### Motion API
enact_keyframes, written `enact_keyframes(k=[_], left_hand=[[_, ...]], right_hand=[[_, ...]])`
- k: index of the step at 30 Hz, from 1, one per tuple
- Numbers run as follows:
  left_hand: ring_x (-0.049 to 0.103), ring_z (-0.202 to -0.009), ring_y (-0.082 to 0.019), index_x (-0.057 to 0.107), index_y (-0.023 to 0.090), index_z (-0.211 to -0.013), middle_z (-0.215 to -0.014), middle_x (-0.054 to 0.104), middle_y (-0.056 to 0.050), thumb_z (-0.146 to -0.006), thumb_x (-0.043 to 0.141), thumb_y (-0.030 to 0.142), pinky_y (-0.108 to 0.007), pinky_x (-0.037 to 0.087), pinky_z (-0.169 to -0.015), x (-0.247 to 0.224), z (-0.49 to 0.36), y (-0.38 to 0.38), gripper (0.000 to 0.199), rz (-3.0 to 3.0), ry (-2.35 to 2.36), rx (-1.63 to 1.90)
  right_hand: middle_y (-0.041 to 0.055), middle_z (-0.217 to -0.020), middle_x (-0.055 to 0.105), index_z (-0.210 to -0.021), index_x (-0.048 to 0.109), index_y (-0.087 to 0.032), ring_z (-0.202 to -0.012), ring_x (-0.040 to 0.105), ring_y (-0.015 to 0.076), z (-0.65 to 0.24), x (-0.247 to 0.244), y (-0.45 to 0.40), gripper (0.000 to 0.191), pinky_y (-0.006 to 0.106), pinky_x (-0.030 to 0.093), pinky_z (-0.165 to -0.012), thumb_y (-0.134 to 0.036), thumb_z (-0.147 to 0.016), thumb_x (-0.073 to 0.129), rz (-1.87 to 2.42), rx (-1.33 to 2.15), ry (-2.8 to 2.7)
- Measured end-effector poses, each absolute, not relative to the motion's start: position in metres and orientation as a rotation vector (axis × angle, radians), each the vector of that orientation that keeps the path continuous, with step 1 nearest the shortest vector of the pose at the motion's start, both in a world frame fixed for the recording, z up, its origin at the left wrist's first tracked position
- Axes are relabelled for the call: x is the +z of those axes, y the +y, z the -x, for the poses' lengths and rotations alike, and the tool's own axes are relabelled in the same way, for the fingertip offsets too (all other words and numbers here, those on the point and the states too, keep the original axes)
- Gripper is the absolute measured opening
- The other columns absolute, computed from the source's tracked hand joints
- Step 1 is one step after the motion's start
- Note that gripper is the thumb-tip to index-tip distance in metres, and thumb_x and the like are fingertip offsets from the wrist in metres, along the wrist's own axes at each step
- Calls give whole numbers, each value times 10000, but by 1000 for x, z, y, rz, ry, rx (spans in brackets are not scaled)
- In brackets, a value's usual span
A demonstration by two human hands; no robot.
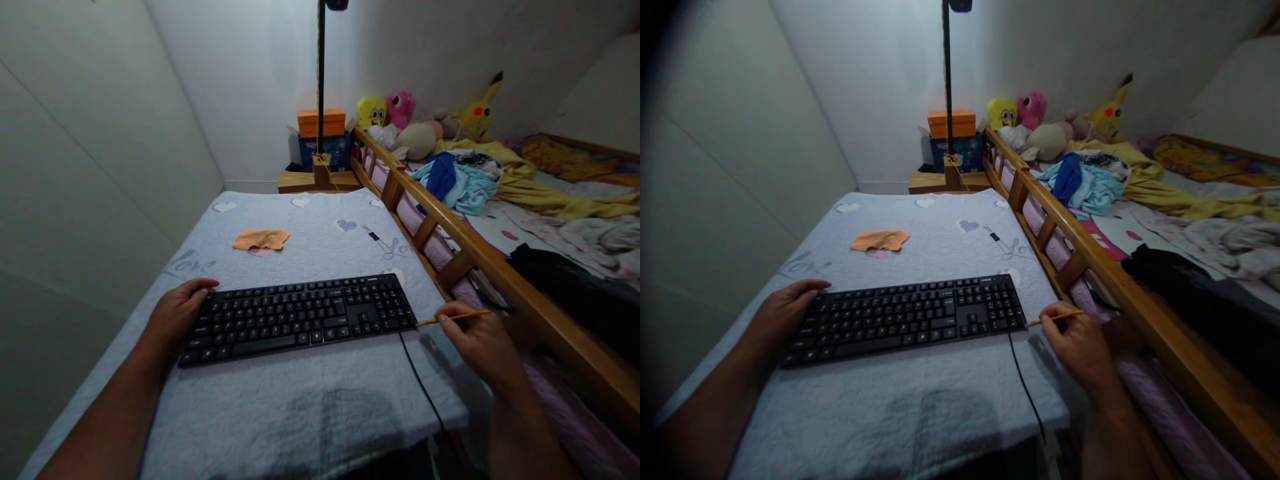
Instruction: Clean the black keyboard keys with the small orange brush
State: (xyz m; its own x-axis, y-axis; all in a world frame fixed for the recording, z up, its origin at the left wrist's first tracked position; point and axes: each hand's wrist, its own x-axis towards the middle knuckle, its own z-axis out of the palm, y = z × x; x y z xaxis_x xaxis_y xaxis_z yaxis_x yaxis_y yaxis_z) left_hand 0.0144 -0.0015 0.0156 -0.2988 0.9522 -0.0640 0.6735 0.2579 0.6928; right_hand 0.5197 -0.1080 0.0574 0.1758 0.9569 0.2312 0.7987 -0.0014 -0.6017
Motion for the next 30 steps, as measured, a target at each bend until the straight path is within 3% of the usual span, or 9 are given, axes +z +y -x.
enact_keyframes(k=[8, 18, 25, 30], left_hand=[[673, -773, -235, 758, 178, -1007, -886, 766, -52, -726, 515, 436, -300, 497, -675, 15, -15, -1, 452, -1440, 2042, 808], [663, -768, -234, 749, 169, -1051, -903, 753, -58, -759, 521, 442, -303, 487, -673, 17, -16, -3, 460, -1443, 2034, 791], [643, -757, -224, 740, 163, -1079, -915, 743, -55, -762, 514, 455, -297, 479, -656, 16, -16, -5, 486, -1408, 2030, 787], [662, -836, -236, 750, 174, -1050, -936, 758, -56, -755, 517, 452, -300, 490, -726, 13, -12, -2, 467, -1456, 2027, 792]], right_hand=[[27, -680, 685, -879, 727, -240, -640, 656, 213, -479, 61, -110, 265, 315, 513, -647, -444, -916, 561, 1641, 436, -1579], [48, -768, 751, -854, 699, -237, -724, 717, 227, -449, 49, -105, 242, 303, 533, -706, -367, -946, 516, 1611, 369, -1681], [23, -654, 706, -768, 667, -235, -614, 682, 195, -451, 56, -106, 294, 284, 470, -607, -373, -957, 490, 1641, 394, -1782], [15, -657, 705, -812, 677, -217, -605, 678, 191, -451, 51, -105, 287, 284, 463, -599, -379, -966, 497, 1627, 315, -1725]])
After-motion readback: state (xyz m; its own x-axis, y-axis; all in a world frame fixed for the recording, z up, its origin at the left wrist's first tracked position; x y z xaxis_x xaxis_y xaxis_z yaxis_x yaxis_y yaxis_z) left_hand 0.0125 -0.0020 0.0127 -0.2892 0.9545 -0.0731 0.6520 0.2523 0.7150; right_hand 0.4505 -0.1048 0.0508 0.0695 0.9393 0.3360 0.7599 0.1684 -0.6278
